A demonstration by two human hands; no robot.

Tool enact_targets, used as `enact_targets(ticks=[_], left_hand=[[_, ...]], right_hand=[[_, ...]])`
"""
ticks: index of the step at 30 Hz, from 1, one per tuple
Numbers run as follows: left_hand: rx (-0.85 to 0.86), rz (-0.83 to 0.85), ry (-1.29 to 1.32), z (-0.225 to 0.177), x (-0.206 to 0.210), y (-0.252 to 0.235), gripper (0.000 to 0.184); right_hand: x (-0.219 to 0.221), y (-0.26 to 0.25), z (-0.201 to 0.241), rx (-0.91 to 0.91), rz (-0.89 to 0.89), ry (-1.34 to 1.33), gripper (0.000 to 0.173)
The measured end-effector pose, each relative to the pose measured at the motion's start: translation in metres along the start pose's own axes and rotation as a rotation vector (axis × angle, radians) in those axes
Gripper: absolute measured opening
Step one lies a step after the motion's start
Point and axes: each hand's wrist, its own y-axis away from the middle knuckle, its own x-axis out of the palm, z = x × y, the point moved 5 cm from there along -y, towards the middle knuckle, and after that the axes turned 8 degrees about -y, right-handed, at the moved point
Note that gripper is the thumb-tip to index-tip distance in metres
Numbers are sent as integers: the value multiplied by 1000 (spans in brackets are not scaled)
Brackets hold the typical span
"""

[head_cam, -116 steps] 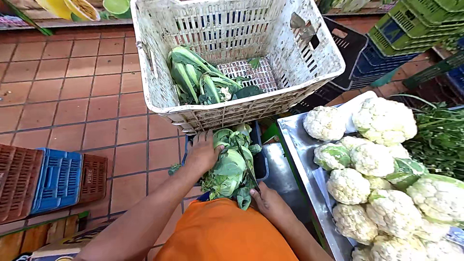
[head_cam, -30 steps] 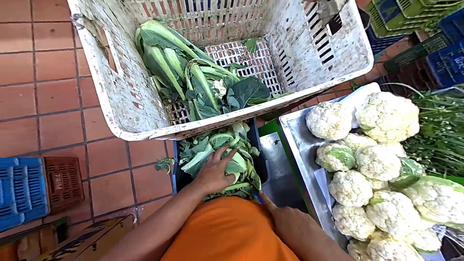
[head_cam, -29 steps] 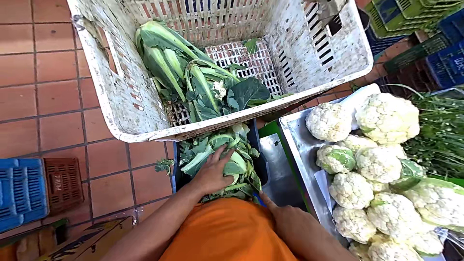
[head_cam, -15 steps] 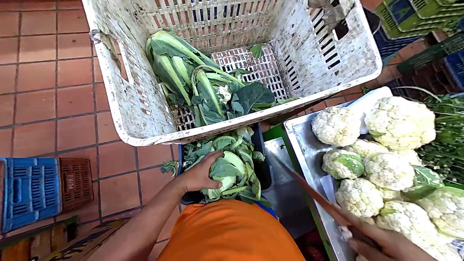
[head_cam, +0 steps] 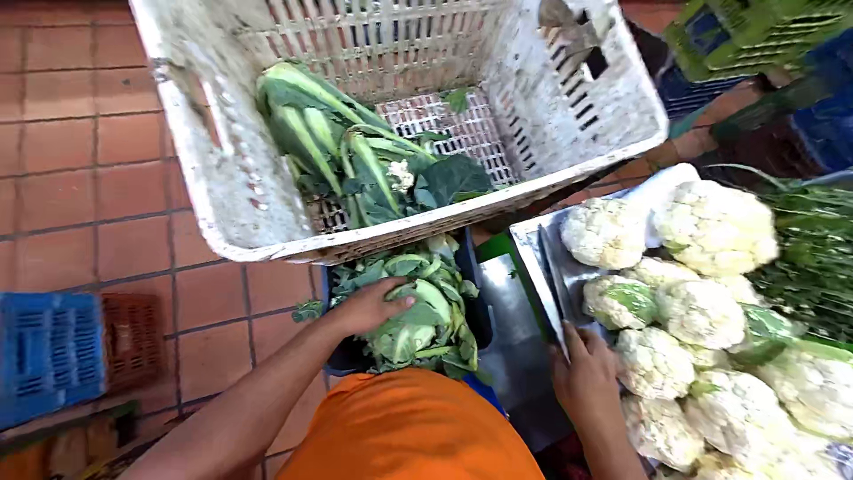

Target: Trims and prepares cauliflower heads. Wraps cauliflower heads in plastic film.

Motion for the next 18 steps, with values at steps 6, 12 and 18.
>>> enact_targets(ticks=[6, 12, 18], left_hand=[[4, 33, -53, -5, 1, -36, 49], [31, 38, 91, -22, -7, -77, 43], [-22, 21, 99, -18, -16, -88, 47]], right_hand=[[71, 2, 158, -108, 621, -443, 47], [95, -6, 186, 83, 626, -220, 100], [119, -20, 199, -55, 360, -123, 114]])
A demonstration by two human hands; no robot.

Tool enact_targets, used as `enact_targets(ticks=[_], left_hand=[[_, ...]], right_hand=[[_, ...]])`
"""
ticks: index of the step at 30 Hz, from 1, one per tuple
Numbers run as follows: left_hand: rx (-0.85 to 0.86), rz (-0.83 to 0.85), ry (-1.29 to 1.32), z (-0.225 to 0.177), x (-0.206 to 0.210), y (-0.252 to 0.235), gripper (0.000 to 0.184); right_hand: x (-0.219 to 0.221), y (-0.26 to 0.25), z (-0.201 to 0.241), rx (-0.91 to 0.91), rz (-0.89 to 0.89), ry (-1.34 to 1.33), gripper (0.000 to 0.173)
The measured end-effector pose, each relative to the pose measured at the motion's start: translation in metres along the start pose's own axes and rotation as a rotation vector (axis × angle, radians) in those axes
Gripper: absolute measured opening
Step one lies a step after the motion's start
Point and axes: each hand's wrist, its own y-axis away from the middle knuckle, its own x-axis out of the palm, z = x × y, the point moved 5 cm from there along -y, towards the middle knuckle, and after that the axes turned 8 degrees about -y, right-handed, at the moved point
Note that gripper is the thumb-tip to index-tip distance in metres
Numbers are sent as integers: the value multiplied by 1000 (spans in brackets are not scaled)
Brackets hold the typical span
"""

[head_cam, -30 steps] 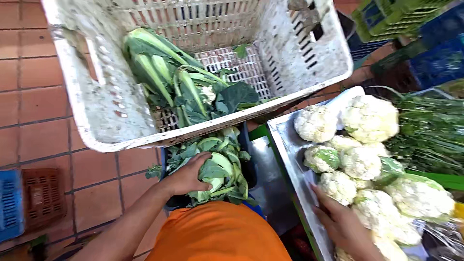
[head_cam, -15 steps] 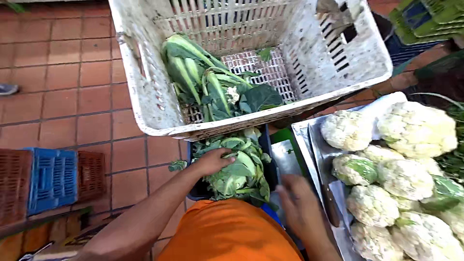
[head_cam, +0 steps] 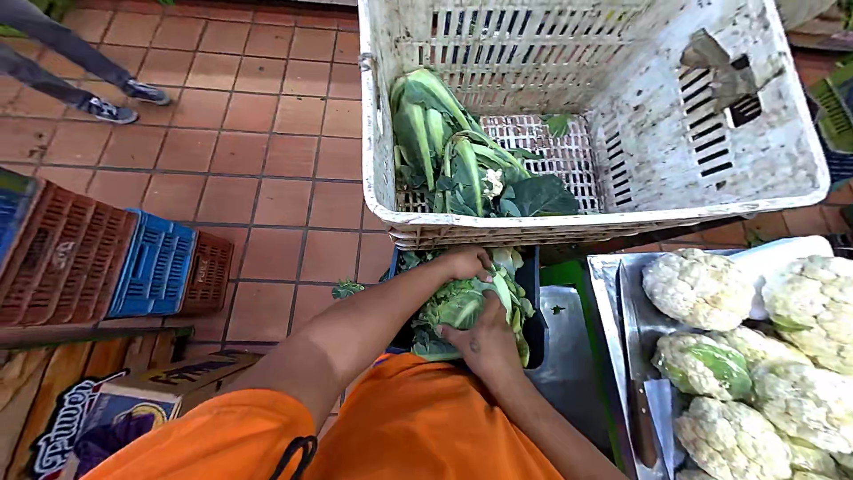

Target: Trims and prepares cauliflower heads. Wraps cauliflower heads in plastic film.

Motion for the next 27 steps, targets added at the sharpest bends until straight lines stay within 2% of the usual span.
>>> enact_targets(ticks=[2, 5, 7, 10, 13, 16, 18, 19, 21, 23, 24, 26, 27], left_hand=[[-15, 2, 10, 1, -1, -1, 49], [-4, -13, 31, 3, -1, -2, 48], [20, -21, 74, 6, -1, -1, 47], [55, -31, 121, 6, 0, 2, 41], [58, -34, 154, 1, 1, 3, 43], [89, 26, 90, -2, -7, 3, 41], [130, 83, 76, 3, -10, 4, 42], [135, 94, 104, 8, -9, 7, 42], [140, 84, 83, 14, -7, 17, 41], [182, 23, -26, 17, -5, 31, 35], [189, -26, -76, 16, -6, 43, 34], [206, -165, -12, 9, -13, 77, 39], [248, -200, 147, 1, -14, 98, 43]], right_hand=[[6, -5, 4, -18, 26, 120, 119], [5, -10, 7, -39, 64, 266, 94], [-1, -10, -1, -77, 30, 217, 80], [-13, -1, -23, -117, -37, -64, 73], [-23, 9, -48, -23, -3, -397, 84], [-42, 19, -62, -75, -23, -911, 93], [-54, 25, -65, -178, -5, -1291, 95], [-60, 27, -66, -227, 11, -1442, 91], [-70, 30, -71, -256, 33, -1667, 72], [-80, 28, -71, -219, 45, -1837, 49], [-85, 26, -70, -205, 55, -1863, 45], [-91, 21, -71, -173, 43, -1858, 48], [-93, 19, -71, -168, 26, -1821, 55]])
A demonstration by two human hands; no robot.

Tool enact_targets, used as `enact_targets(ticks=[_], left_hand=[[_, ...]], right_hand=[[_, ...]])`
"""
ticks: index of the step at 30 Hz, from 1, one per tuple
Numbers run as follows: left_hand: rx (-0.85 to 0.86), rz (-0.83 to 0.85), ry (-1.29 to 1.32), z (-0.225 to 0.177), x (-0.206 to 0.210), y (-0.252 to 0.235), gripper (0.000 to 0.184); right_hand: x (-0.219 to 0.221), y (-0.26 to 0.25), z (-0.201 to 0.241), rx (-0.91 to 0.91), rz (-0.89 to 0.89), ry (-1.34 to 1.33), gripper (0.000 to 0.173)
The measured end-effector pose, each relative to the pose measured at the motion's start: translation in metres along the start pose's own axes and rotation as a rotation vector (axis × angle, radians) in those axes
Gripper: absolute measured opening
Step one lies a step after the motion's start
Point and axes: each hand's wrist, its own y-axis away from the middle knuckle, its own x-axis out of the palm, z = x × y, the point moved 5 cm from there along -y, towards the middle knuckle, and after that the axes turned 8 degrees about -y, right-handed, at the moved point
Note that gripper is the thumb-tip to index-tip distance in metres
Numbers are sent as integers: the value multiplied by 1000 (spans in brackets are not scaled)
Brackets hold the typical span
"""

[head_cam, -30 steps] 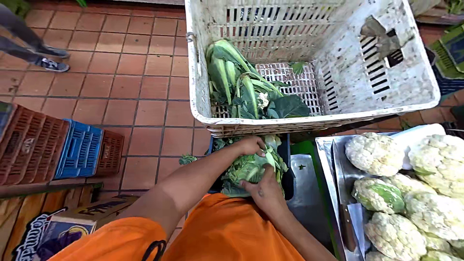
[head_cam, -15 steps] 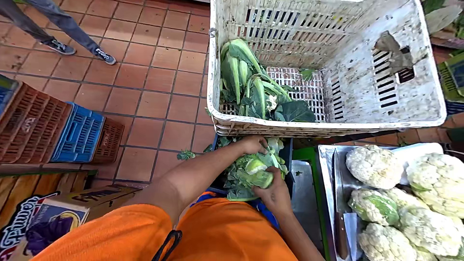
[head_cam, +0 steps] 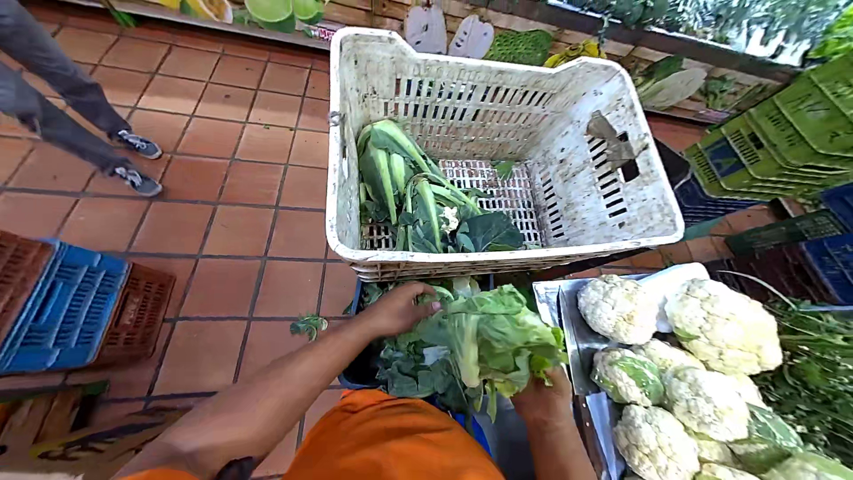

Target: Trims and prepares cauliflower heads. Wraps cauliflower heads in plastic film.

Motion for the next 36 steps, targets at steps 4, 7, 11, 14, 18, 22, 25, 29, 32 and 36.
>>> enact_targets(ticks=[4, 7, 11, 14, 18, 22, 25, 29, 32, 36], left_hand=[[146, 101, 820, -28, 22, 44, 106], [119, -29, 1172, -13, 35, 48, 82], [38, -115, 1306, 9, 31, 51, 54], [-9, -176, 1277, 11, 19, 58, 47], [14, -203, 1303, 7, 16, 66, 45], [60, -106, 1565, 8, 14, 62, 57], [51, 55, 1656, 13, 25, 61, 63], [57, 127, 1690, 21, 39, 64, 65], [35, 119, 1715, 35, 43, 66, 62], [98, 168, 1606, 56, 48, 83, 77]], right_hand=[[23, -14, -9, 0, 82, 280, 87], [58, -19, -17, -17, 72, 643, 95], [85, -13, -20, -269, 212, 1041, 58], [104, -9, -18, -396, 362, 1327, 37], [110, -6, -22, -544, 338, 1149, 27], [94, -11, -14, -363, 192, 436, 30], [83, -14, -26, -188, 106, -39, 46], [54, -21, -50, -87, -87, -70, 39], [48, -22, -53, -49, -148, 106, 27], [23, -25, -61, 170, -551, 78, 25]])
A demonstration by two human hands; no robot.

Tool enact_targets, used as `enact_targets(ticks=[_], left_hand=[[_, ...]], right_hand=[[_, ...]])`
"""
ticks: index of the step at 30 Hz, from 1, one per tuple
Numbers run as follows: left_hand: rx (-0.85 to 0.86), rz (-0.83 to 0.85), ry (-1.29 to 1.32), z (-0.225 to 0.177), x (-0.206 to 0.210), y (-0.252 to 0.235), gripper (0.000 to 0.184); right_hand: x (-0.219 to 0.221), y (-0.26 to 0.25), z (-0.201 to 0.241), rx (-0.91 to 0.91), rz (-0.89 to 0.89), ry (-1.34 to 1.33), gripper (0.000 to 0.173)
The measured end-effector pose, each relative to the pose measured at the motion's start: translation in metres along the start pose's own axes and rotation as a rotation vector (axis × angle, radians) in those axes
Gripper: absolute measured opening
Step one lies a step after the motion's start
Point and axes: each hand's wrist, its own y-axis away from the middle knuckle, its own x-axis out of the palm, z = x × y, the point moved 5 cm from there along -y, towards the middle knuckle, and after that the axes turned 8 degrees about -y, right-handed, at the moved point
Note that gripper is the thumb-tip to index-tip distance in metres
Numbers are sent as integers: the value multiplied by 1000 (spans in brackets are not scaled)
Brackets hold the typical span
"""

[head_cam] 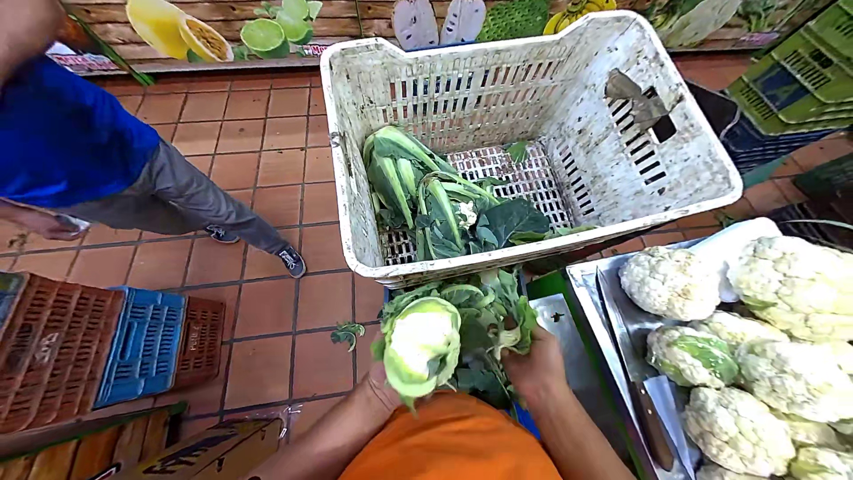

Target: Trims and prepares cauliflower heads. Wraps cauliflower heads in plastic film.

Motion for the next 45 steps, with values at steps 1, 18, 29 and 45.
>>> enact_targets(ticks=[1, 18, 29, 45], left_hand=[[22, -5, -79, -5, -5, 4, 76], [-24, -129, -1052, -37, 93, -24, 95], [288, -304, -1246, -20, 132, -48, 34], [93, -586, -1441, -13, 41, -60, 55]], right_hand=[[-7, -7, 1, -9, -37, 97, 26], [18, 37, 22, -251, 674, 630, 121], [-7, 30, 28, -192, 619, 424, 127], [-46, 17, 53, -82, 683, -554, 71]])
